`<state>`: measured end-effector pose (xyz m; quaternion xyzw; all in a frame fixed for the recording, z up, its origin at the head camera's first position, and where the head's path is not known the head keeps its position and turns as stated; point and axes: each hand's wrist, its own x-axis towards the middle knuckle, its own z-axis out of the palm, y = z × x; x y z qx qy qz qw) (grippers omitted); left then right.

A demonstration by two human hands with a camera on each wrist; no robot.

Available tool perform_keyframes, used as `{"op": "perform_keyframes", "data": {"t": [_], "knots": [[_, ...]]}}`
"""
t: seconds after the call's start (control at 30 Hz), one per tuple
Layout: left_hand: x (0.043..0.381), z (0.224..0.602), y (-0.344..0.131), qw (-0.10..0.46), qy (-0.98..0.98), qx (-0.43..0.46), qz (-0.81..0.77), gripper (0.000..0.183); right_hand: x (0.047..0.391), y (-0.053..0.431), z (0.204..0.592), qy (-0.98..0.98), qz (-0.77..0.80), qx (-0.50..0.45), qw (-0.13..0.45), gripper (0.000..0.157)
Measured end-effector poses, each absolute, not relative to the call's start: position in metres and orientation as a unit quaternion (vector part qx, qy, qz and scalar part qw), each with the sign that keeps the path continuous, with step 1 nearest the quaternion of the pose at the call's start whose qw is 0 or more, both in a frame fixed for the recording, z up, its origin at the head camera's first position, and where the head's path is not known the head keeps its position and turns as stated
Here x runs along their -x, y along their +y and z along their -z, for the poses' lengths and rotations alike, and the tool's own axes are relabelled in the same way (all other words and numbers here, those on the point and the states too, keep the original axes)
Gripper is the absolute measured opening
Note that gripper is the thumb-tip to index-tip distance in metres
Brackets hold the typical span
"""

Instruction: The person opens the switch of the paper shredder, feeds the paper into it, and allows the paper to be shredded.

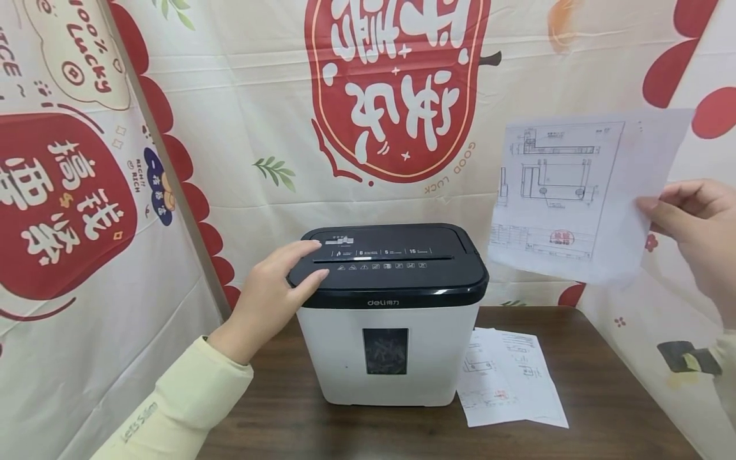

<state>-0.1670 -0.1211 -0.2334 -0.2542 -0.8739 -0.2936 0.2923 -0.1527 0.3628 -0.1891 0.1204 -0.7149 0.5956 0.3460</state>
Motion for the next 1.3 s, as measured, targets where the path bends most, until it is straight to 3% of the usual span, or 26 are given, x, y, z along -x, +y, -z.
{"op": "perform_keyframes", "data": {"t": [0.33, 0.57, 0.87, 1.1, 1.3], "knots": [[0.166, 0.219, -0.114, 0.266, -0.879, 0.237, 0.318, 0.047, 0.154, 0.341, 0.176, -0.681, -0.651, -0.122, 0.311, 0.012], [0.168, 0.211, -0.105, 0.233, -0.880, 0.224, 0.347, 0.047, 0.153, 0.318, 0.172, -0.786, -0.540, -0.057, 0.296, 0.004], [0.174, 0.193, -0.095, 0.191, -0.865, 0.224, 0.407, 0.048, 0.162, 0.291, 0.171, -0.787, -0.560, -0.072, 0.248, 0.002], [0.183, 0.181, -0.090, 0.165, -0.858, 0.217, 0.435, 0.047, 0.170, 0.268, 0.173, -0.810, -0.535, -0.084, 0.222, 0.020], [0.191, 0.170, -0.082, 0.140, -0.857, 0.209, 0.450, 0.047, 0.181, 0.250, 0.174, -0.787, -0.569, -0.133, 0.198, 0.009]]}}
